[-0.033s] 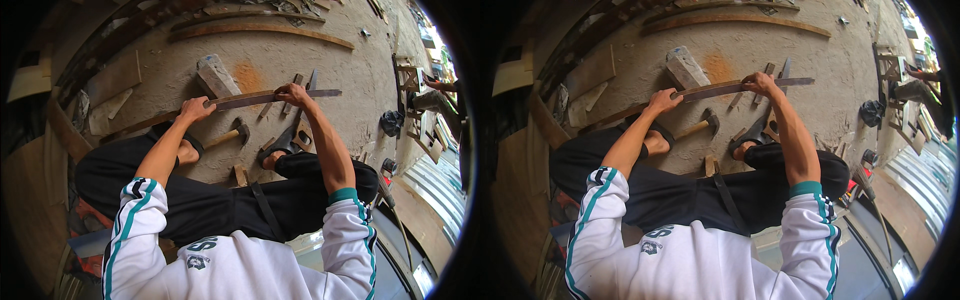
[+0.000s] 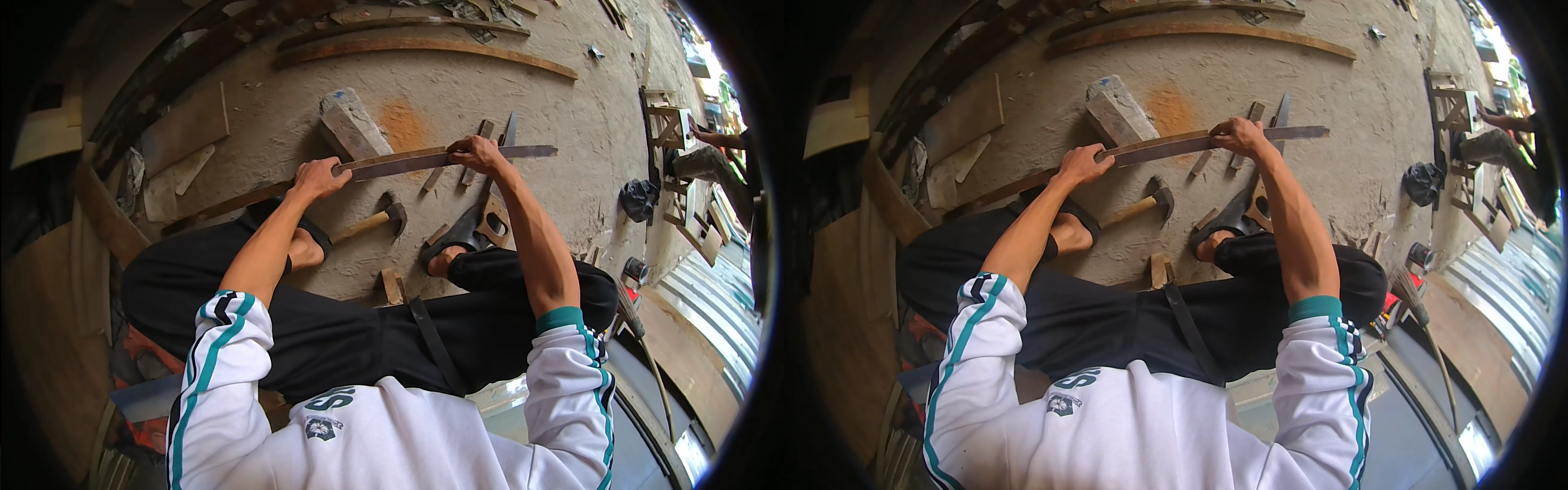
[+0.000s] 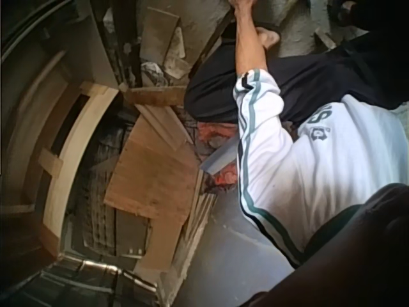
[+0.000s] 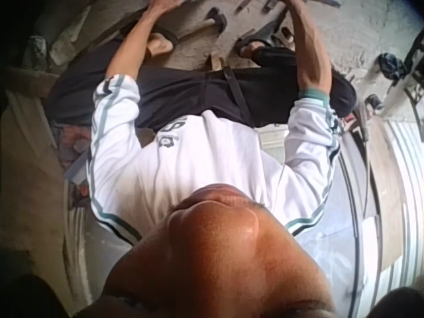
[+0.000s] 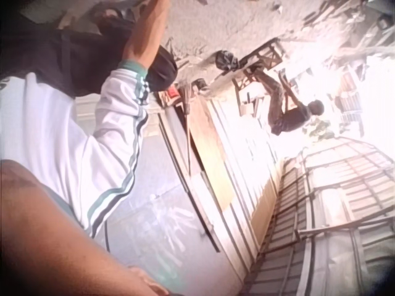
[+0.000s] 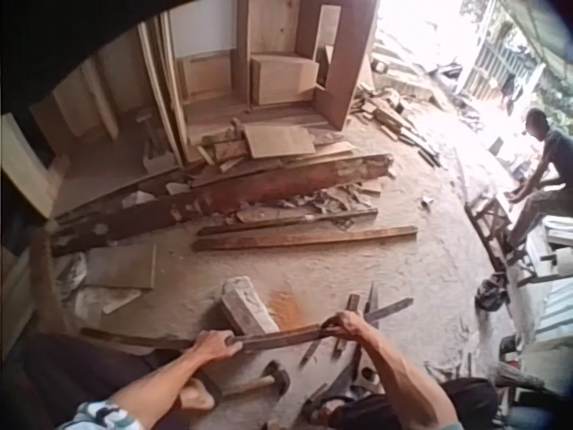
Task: The person sits on the floor and uses a hand saw to cut a small piece of wood held against a wooden support. After cutting, the person picks up the cut piece and the saw, then places them down.
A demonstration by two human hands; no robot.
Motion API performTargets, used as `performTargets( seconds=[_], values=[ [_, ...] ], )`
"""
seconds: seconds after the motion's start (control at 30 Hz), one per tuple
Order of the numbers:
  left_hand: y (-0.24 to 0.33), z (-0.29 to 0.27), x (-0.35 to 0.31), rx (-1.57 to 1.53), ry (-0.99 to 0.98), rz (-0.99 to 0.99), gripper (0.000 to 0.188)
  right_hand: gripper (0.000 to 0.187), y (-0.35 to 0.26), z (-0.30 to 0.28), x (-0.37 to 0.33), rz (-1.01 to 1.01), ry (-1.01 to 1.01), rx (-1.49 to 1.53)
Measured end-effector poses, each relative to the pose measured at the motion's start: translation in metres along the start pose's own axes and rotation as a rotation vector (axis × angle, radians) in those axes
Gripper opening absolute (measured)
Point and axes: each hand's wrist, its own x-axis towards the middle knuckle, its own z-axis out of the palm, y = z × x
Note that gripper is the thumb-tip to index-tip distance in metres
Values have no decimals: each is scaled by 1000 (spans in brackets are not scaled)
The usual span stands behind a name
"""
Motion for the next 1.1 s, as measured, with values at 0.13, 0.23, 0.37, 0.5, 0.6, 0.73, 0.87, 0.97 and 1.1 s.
performTargets(
  seconds=[0.13, 0.23, 0.37, 0.5, 0.6, 0.73, 0.87, 0.97, 1.1],
  values=[
    [1, 0, 7, -25, -2, 1, 58, 37, -1, -1, 1, -15, 44, -20],
    [-3, 2, 12, -36, -16, 15, 57, 36, -1, -1, 0, -20, 55, -29],
    [-5, 2, 13, -57, -29, 7, 58, 36, -1, -2, -1, -34, 62, -17],
    [-5, 2, 13, -55, -19, 6, 59, 36, -1, -3, -1, -33, 59, -22],
    [-7, 4, 14, -55, -13, 8, 60, 37, 1, 0, -1, -54, 87, -37],
    [-8, 6, 15, -54, -7, 16, 61, 39, 4, 0, 0, -49, 78, -50],
    [-8, 4, 14, -63, -17, 16, 61, 41, 2, -1, 0, -35, 64, -57],
    [-10, 5, 14, -61, -8, 17, 61, 40, -1, 0, 0, -44, 80, -55],
    [-8, 4, 15, -62, -23, 15, 60, 39, 6, 7, 1, -36, 123, -72]
  ],
)
